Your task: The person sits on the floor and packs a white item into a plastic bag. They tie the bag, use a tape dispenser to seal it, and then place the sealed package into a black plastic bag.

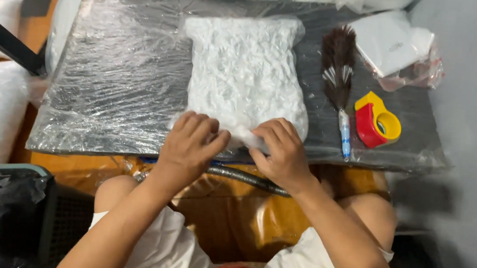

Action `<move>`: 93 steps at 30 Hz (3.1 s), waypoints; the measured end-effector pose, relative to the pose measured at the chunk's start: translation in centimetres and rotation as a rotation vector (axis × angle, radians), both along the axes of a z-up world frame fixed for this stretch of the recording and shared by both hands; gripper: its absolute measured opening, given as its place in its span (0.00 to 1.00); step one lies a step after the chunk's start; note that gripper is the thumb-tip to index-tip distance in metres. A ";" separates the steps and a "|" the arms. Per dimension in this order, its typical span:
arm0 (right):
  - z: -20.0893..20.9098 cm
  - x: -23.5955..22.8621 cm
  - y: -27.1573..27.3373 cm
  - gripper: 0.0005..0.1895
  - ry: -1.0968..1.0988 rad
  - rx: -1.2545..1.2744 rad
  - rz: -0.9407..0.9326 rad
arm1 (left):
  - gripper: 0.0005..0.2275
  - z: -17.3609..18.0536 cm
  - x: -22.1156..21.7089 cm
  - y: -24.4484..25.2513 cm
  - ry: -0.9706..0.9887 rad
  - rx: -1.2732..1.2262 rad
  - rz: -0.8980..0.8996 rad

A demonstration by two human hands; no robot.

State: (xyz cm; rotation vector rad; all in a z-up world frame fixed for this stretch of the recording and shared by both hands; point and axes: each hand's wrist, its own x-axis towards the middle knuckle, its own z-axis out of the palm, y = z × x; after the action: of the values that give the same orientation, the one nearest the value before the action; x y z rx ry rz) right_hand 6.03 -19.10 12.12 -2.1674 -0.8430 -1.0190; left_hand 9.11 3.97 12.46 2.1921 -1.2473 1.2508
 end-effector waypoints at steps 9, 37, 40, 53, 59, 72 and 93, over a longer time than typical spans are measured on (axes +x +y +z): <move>6.3 -4.0 -0.8 0.13 0.086 0.105 0.042 | 0.18 4.8 -5.7 -2.3 -0.065 0.033 0.107; -1.2 5.5 -1.2 0.49 -0.002 -0.857 -0.226 | 0.38 0.8 9.9 -1.2 1.501 0.415 -0.033; -0.8 7.0 -1.7 0.55 0.137 -0.844 -0.185 | 0.39 0.2 11.7 -1.6 1.588 0.400 -0.044; -0.7 11.4 -3.4 0.45 0.785 -0.545 0.078 | 0.44 2.2 10.6 -3.0 1.597 0.430 0.179; 0.1 11.7 -3.3 0.43 0.900 -0.554 0.078 | 0.36 0.8 8.8 -3.0 0.961 0.544 0.284; -0.2 12.3 -3.7 0.51 0.946 -0.529 0.053 | 0.47 -5.5 7.9 -5.2 0.615 0.641 0.303; -5.0 2.8 -3.8 0.73 -0.013 -0.765 -0.362 | 0.37 -5.5 5.6 -3.4 0.511 0.429 0.162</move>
State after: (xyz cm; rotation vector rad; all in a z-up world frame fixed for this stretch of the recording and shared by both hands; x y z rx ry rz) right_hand 8.86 -22.88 7.12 -3.0480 -0.9743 -0.9715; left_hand 14.76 0.54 7.00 2.7209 -1.2123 0.4266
